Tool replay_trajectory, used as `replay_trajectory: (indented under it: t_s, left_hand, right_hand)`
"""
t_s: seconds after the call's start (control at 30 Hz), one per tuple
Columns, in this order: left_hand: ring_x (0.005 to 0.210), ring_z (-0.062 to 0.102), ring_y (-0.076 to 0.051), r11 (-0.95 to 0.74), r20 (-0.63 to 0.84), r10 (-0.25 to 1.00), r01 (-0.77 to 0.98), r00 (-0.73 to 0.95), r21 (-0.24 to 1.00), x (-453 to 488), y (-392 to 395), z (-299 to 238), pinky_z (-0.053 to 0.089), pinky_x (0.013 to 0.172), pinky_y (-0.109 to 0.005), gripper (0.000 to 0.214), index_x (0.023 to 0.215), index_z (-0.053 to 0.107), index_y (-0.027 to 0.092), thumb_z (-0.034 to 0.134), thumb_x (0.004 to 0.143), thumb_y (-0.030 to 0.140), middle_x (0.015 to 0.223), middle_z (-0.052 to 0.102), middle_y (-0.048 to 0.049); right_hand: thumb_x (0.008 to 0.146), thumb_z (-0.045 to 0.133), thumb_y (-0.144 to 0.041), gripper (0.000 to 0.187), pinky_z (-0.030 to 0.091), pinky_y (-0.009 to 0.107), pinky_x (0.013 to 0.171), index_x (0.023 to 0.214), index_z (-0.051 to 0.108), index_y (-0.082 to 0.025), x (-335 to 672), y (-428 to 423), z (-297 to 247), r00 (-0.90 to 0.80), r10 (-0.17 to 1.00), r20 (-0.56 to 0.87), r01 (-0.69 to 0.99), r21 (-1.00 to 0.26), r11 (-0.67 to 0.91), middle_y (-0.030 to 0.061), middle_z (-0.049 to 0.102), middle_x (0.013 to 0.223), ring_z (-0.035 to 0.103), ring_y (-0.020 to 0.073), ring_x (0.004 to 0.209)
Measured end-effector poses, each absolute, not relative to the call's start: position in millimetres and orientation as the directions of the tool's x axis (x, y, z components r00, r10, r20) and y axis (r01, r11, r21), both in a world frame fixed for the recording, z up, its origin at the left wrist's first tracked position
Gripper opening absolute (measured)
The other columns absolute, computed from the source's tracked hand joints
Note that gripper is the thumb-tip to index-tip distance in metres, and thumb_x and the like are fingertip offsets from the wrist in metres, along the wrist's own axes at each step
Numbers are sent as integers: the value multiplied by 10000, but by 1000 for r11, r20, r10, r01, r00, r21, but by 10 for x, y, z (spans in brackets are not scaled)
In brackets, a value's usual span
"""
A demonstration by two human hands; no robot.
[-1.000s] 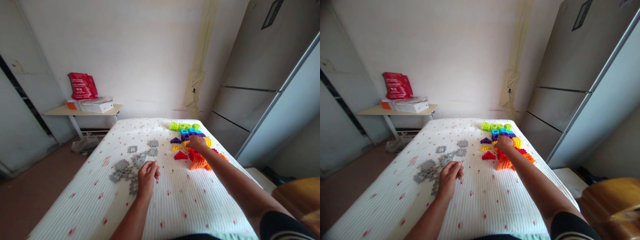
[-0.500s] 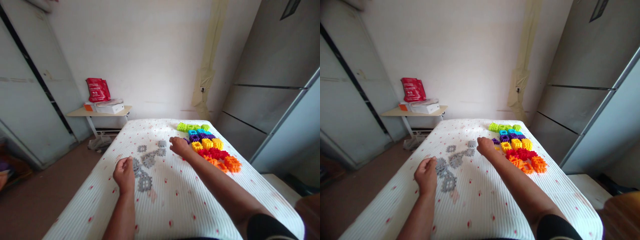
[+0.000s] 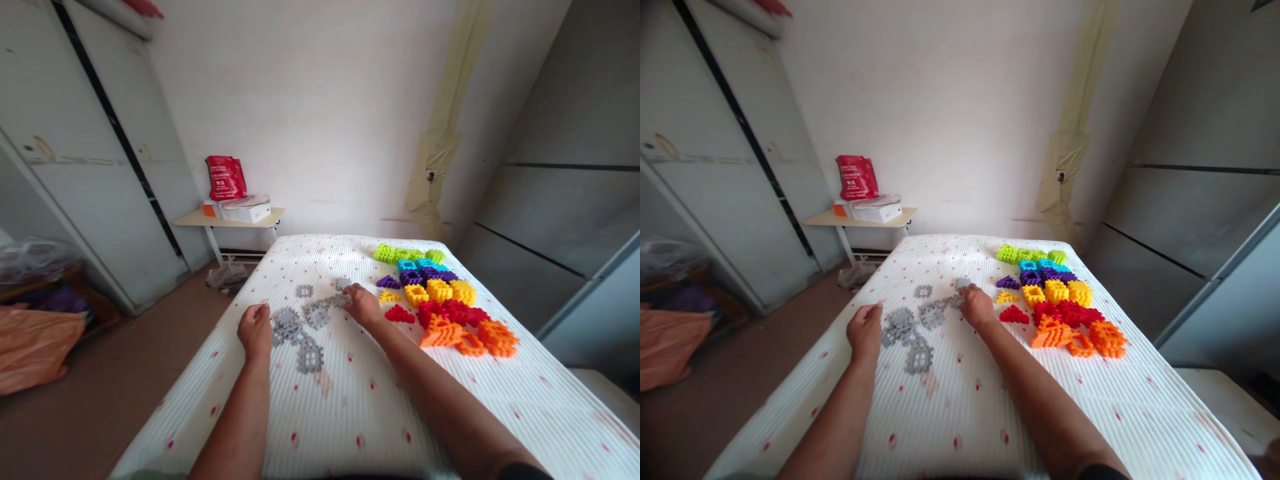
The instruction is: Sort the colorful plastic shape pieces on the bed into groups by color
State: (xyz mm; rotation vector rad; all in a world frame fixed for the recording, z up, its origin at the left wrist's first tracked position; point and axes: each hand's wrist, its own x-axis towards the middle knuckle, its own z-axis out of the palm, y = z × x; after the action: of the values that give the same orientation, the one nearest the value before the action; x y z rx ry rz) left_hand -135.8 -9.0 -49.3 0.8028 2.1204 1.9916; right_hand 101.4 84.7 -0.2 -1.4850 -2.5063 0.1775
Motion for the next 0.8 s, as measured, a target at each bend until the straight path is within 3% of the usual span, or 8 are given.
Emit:
replay_trajectory:
  t_s: [0.27, 0.8]
  left_hand:
    - [636, 573, -179, 27, 279, 472, 330, -836, 944, -1358, -119, -542, 447, 653, -297, 264, 709, 606, 167, 533, 655, 415, 629, 610, -8]
    - [630, 572, -172, 31, 303, 481, 362, -823, 932, -1395, -121, -625, 456, 629, -281, 289, 744, 603, 159, 517, 686, 429, 625, 596, -7]
  right_hand:
    - [778, 567, -297, 362, 425, 235, 810, 1133, 567, -228, 1064, 883, -172, -465, 877, 123, 833, -276, 480, 49, 572, 1197, 563, 176, 1036]
    - [758, 543, -200, 229, 405, 252, 799, 974, 617, -193, 1114, 849, -149, -497, 865, 67, 839, -217, 499, 69, 617, 1061, 566, 184, 984]
